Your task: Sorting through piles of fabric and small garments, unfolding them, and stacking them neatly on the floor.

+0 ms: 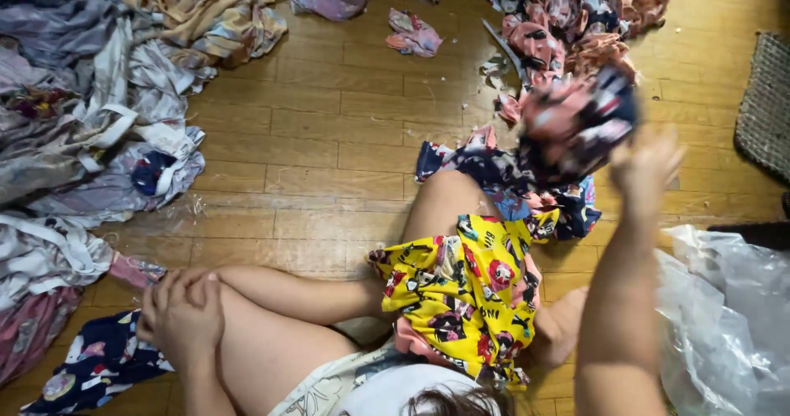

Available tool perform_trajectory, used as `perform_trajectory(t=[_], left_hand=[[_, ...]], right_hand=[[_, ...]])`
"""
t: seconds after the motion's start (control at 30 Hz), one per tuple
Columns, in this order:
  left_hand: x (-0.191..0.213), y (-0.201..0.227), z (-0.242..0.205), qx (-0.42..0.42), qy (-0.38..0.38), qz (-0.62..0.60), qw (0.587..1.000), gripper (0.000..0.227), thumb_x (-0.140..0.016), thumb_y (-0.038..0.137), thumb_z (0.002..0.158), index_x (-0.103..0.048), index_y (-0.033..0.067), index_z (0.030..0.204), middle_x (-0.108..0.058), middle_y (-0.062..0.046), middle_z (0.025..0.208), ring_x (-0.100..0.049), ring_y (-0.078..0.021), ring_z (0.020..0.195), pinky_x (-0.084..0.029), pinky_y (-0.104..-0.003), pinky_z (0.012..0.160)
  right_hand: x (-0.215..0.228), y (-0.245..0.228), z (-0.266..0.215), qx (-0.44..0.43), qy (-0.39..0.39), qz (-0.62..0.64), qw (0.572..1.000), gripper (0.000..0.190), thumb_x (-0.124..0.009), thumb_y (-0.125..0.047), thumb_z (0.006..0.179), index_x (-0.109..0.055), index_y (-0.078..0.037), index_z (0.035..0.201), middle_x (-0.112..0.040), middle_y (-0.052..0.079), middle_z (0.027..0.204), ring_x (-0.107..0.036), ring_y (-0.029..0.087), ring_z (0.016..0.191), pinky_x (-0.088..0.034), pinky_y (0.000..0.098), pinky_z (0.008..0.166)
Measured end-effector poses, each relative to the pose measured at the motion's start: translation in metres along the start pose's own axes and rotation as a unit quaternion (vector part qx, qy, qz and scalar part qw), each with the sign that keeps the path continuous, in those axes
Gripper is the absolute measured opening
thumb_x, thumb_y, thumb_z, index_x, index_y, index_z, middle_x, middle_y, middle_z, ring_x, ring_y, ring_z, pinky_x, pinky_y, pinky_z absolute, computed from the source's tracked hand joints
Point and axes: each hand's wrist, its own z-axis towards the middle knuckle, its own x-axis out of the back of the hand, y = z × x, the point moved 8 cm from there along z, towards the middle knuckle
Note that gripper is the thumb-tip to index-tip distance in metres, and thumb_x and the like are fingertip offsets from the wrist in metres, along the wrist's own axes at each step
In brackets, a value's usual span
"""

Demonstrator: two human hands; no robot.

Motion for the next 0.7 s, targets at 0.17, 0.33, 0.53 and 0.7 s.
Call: perform_trajectory(t=[0.17, 0.33, 0.53, 0.7], left_hand=[[0.008, 0.007, -0.002, -0.010, 0.012, -0.006, 1.000, 0.058, -0.052, 0.058, 0.104, -0.075, 0.0093, 0.123, -0.064, -0.006, 0.146, -0.040, -0.0354, 0.145, -0.023, -0.057, 0.107], [0.003, 0.004, -0.001, -0.001, -0.002, -0.002, 1.000, 0.053, -0.048, 0.060, 0.105, -0.074, 0.0174, 0.121, -0.063, -0.003, 0.147, -0.039, -0.0345, 0.147, -0.023, -0.058, 0.107], [0.008, 0.007, -0.002, 0.015, 0.001, -0.012, 1.000, 0.045, -0.052, 0.058, 0.104, -0.076, 0.0215, 0.114, -0.063, -0.002, 0.147, -0.039, -0.0318, 0.148, -0.022, -0.057, 0.109], [0.003, 0.003, -0.004, 0.010, 0.010, 0.011, 1.000, 0.045, -0.052, 0.059, 0.103, -0.077, 0.0230, 0.115, -0.063, 0.002, 0.149, -0.040, -0.0291, 0.148, -0.024, -0.056, 0.110]], right_hand=[[-0.120, 0.009, -0.230, -0.487, -0.496, 0.077, 0.715, 0.055, -0.084, -0.038, 0.088, -0.073, 0.016, 0.092, -0.073, 0.026, 0.086, -0.067, 0.033, 0.070, -0.058, 0.0419, 0.067], [-0.121, 0.007, -0.274, -0.584, -0.425, 0.181, 0.668, 0.035, -0.083, -0.017, 0.085, -0.076, 0.013, 0.100, -0.072, 0.018, 0.082, -0.062, 0.025, 0.064, -0.051, 0.0336, 0.057], [-0.124, 0.020, -0.218, -0.506, -0.361, 0.154, 0.768, 0.029, -0.085, -0.019, 0.081, -0.074, 0.001, 0.099, -0.074, 0.016, 0.090, -0.069, 0.027, 0.077, -0.056, 0.0378, 0.072], [-0.126, -0.009, -0.149, -0.505, -0.231, 0.227, 0.800, 0.019, -0.072, -0.017, 0.091, -0.076, -0.001, 0.101, -0.073, 0.009, 0.087, -0.063, 0.020, 0.070, -0.052, 0.0326, 0.064]])
